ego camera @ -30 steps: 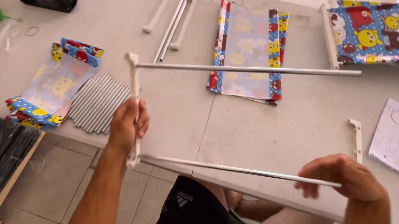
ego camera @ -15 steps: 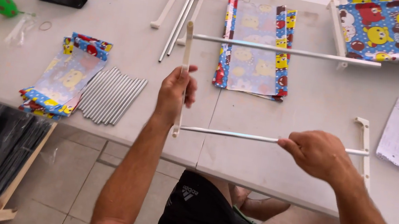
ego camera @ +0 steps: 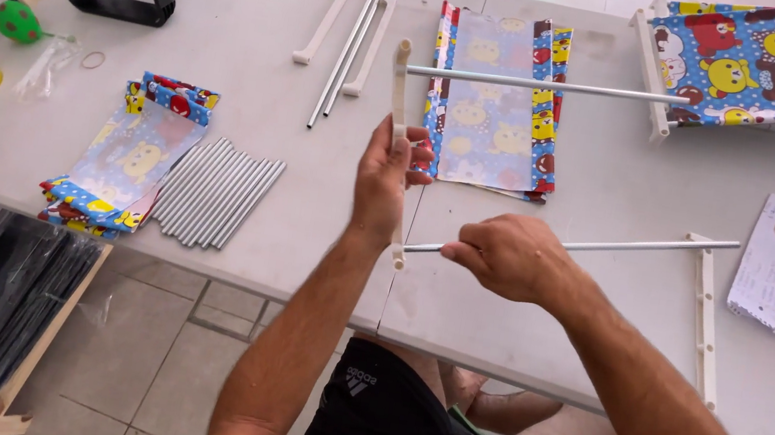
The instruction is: A person disassembles a small portable shelf organizer by pulling metal rods out of fabric sleeves and plastic connectors.
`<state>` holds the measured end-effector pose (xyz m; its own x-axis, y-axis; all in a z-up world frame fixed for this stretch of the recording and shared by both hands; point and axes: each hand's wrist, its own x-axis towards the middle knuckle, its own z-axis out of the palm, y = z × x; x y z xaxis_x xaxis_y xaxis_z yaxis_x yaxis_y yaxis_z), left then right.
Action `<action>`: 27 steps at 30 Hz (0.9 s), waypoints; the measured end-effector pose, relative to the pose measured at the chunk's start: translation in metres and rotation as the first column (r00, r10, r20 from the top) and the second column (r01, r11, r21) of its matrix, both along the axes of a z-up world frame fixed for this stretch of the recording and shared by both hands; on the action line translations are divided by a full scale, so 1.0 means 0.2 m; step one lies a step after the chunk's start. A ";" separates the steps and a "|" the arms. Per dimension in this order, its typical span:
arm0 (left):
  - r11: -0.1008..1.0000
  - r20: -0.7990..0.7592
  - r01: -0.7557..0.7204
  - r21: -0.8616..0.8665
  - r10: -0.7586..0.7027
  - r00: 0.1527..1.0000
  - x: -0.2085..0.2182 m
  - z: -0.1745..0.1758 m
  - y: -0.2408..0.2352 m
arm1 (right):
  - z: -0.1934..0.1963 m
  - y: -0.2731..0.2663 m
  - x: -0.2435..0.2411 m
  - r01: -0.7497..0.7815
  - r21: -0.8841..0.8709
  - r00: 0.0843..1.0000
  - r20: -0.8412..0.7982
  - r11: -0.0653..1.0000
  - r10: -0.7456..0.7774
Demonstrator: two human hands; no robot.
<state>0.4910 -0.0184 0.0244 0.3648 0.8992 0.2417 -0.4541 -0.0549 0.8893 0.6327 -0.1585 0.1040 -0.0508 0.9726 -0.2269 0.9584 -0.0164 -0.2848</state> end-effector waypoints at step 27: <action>0.314 0.093 -0.146 0.938 0.177 0.980 0.08 -0.06 0.02 | -0.06 0.18 0.13 -0.096 0.101 0.982 -0.150 0.990 0.110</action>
